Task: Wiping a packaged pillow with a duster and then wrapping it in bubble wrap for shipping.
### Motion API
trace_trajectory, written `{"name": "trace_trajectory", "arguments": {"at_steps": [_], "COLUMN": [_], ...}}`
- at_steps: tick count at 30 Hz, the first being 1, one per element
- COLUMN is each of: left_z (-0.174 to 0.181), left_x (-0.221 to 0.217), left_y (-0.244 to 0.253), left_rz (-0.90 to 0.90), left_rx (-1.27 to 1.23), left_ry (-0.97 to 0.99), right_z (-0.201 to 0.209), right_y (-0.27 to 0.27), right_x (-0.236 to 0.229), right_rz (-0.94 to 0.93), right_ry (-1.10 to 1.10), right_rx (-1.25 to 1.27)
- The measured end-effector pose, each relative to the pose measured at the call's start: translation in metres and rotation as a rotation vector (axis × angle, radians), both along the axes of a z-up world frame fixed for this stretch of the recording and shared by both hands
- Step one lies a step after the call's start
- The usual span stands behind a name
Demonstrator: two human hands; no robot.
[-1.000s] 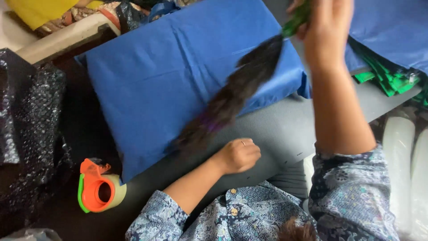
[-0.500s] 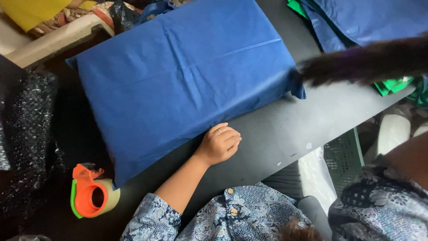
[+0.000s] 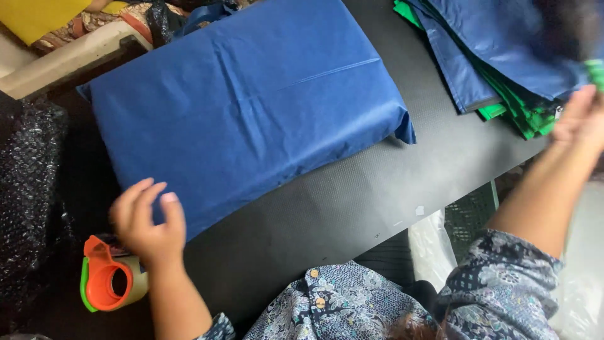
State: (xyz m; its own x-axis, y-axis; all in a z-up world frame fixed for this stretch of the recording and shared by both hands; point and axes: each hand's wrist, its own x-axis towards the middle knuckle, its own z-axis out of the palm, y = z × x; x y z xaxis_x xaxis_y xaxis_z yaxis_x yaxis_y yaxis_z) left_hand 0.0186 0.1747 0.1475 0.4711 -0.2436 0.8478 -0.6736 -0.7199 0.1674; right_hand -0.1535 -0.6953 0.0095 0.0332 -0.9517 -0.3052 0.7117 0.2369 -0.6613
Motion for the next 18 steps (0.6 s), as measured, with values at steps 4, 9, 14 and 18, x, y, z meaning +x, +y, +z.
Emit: {"name": "trace_trajectory", "arguments": {"at_steps": [4, 9, 14, 18], "left_z": [-0.005, -0.046, -0.039, -0.040], "left_x": [-0.012, -0.003, -0.004, -0.004], "left_y": [0.046, 0.067, 0.051, 0.054], "left_rz": [0.246, 0.187, 0.157, 0.158], "left_rx": [-0.063, -0.304, -0.521, -0.580], "left_ry": [0.302, 0.569, 0.787, 0.881], "right_z": [-0.001, -0.030, -0.078, 0.026], "right_y": [0.068, 0.060, 0.046, 0.196], "right_x": [0.027, 0.023, 0.002, 0.016], "right_rz": [-0.111, -0.135, -0.541, -0.615], "right_ry": [0.165, 0.353, 0.693, 1.108], "right_rx": [-0.062, -0.231, -0.534, -1.048]}}
